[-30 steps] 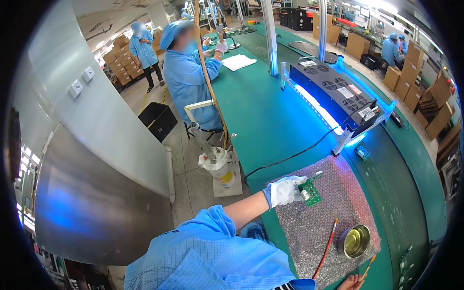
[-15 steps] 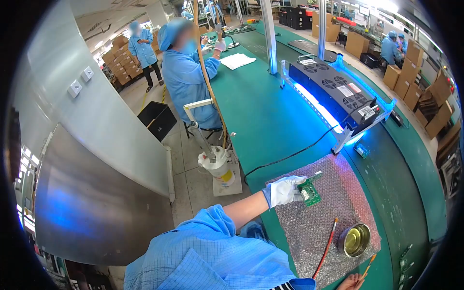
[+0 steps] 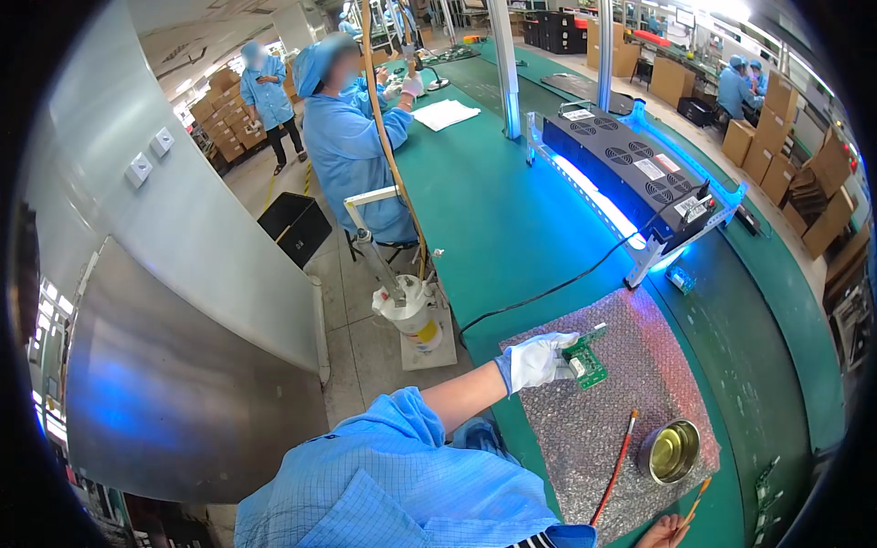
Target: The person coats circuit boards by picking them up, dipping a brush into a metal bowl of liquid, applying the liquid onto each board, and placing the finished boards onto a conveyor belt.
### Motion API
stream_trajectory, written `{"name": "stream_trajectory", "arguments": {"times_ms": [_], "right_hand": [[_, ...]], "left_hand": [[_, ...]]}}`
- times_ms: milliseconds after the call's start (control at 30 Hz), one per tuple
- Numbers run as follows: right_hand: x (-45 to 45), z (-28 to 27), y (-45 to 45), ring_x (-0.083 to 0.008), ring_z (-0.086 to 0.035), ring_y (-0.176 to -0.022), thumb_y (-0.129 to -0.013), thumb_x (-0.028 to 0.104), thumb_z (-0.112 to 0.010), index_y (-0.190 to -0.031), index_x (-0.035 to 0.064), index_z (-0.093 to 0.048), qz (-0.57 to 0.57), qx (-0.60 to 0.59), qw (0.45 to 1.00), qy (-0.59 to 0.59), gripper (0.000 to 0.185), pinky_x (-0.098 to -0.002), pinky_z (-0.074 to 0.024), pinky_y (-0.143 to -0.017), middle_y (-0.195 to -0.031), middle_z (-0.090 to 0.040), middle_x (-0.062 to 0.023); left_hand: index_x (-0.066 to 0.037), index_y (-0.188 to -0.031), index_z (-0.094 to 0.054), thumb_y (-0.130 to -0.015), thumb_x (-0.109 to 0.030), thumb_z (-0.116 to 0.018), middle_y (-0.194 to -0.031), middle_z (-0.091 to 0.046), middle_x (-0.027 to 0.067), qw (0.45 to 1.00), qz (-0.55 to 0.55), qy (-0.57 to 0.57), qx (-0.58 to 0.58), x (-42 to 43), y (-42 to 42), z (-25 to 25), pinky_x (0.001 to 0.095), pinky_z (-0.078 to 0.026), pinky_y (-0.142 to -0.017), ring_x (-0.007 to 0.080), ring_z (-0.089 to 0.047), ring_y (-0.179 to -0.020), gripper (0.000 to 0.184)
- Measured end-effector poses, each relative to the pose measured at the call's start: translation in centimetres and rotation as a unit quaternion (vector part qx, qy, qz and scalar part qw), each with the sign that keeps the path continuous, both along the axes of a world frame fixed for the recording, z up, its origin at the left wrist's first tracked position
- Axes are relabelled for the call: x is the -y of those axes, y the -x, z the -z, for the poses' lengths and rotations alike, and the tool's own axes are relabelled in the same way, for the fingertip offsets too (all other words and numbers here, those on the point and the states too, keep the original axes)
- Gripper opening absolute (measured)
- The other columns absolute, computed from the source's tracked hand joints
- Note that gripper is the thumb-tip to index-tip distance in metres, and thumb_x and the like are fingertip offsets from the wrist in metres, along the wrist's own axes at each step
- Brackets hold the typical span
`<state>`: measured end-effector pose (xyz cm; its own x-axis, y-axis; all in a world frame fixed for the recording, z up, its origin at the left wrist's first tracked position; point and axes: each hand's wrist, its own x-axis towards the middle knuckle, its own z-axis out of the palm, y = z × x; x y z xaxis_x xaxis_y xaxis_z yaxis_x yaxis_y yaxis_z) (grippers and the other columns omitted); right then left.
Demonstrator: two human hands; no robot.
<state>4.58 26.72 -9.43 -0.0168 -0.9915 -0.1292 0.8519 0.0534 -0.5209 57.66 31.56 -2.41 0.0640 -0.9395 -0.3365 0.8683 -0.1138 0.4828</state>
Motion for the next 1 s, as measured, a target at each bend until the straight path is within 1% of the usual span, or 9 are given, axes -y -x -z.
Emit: {"name": "stream_trajectory", "arguments": {"times_ms": [300, 400, 600, 667, 767, 867, 1000], "right_hand": [[-0.6, -1.4, -0.9, -0.0134, -0.040, -0.071, -0.100, 0.015, -0.043, -0.129, -0.0036, -0.043, 0.016, 0.016, 1.000, -0.011, 0.035, -0.0274, -0.0371, -0.066, -0.079, -0.042, -0.0032], [0.0, 0.7, 0.9, -0.0137, -0.040, -0.076, -0.100, 0.016, -0.042, -0.135, -0.0029, -0.038, -0.032, 0.017, 0.998, 0.048, 0.040, -0.0275, -0.0373, -0.070, -0.086, -0.043, -0.0045], [-0.2, 0.5, 0.9, -0.0138, -0.040, -0.076, -0.100, 0.016, -0.042, -0.135, -0.0031, -0.038, -0.047, 0.030, 0.997, 0.055, 0.040, -0.0275, -0.0372, -0.070, -0.086, -0.043, -0.0043], [-0.2, 0.4, 0.8, -0.0138, -0.040, -0.076, -0.100, 0.016, -0.042, -0.135, -0.0031, -0.038, -0.054, 0.031, 0.996, 0.059, 0.040, -0.0275, -0.0371, -0.069, -0.085, -0.043, -0.0042], [0.0, 0.9, 1.2, -0.0138, -0.040, -0.076, -0.100, 0.016, -0.042, -0.135, -0.0032, -0.038, -0.058, 0.035, 0.996, 0.064, 0.040, -0.0276, -0.0369, -0.069, -0.086, -0.043, -0.0040], [0.1, 1.1, 1.3, -0.0137, -0.039, -0.076, -0.100, 0.016, -0.042, -0.135, -0.0033, -0.038, -0.054, 0.038, 0.996, 0.062, 0.040, -0.0278, -0.0364, -0.070, -0.086, -0.043, -0.0037], [0.2, 1.4, 1.5, -0.0138, -0.039, -0.076, -0.100, 0.016, -0.042, -0.135, -0.0028, -0.039, -0.057, 0.035, 0.995, 0.070, 0.039, -0.0278, -0.0363, -0.070, -0.087, -0.043, -0.0037]], "left_hand": [[-0.015, -0.099, -0.062, -0.088, -0.029, -0.064, -0.093, -0.064, 0.0041, 1.000, -0.002, 0.005, -0.018, 0.1, 0.0, 0.8, 0.0381, -0.054, -0.075, 0.0215, -0.064, -0.085, 0.018], [-0.014, -0.099, -0.061, -0.088, -0.029, -0.064, -0.094, -0.063, 0.0045, 1.000, -0.008, -0.012, -0.018, 0.2, 0.0, 0.9, 0.0382, -0.054, -0.075, 0.0217, -0.064, -0.085, 0.019], [-0.012, -0.099, -0.060, -0.089, -0.028, -0.062, -0.096, -0.062, 0.0050, 1.000, -0.016, -0.001, -0.027, 0.0, 0.1, 0.3, 0.0406, -0.055, -0.078, 0.0221, -0.064, -0.084, 0.018], [-0.012, -0.099, -0.060, -0.090, -0.026, -0.061, -0.095, -0.062, 0.0054, 0.999, -0.019, -0.016, -0.022, -0.1, 0.2, -0.4, 0.0413, -0.055, -0.079, 0.0226, -0.064, -0.083, 0.017], [-0.011, -0.098, -0.060, -0.091, -0.026, -0.060, -0.093, -0.063, 0.0057, 0.999, -0.013, 0.007, -0.037, 0.2, 0.3, -0.1, 0.0411, -0.055, -0.079, 0.0229, -0.064, -0.083, 0.016], [-0.012, -0.099, -0.060, -0.091, -0.025, -0.059, -0.092, -0.063, 0.0057, 1.000, -0.009, 0.006, -0.026, 0.1, 0.5, -0.6, 0.0401, -0.055, -0.077, 0.0225, -0.064, -0.082, 0.016], [-0.013, -0.099, -0.060, -0.091, -0.027, -0.060, -0.091, -0.063, 0.0056, 1.000, -0.001, -0.004, -0.022, 0.6, 0.5, 0.4, 0.0394, -0.055, -0.075, 0.0222, -0.065, -0.082, 0.017]]}}
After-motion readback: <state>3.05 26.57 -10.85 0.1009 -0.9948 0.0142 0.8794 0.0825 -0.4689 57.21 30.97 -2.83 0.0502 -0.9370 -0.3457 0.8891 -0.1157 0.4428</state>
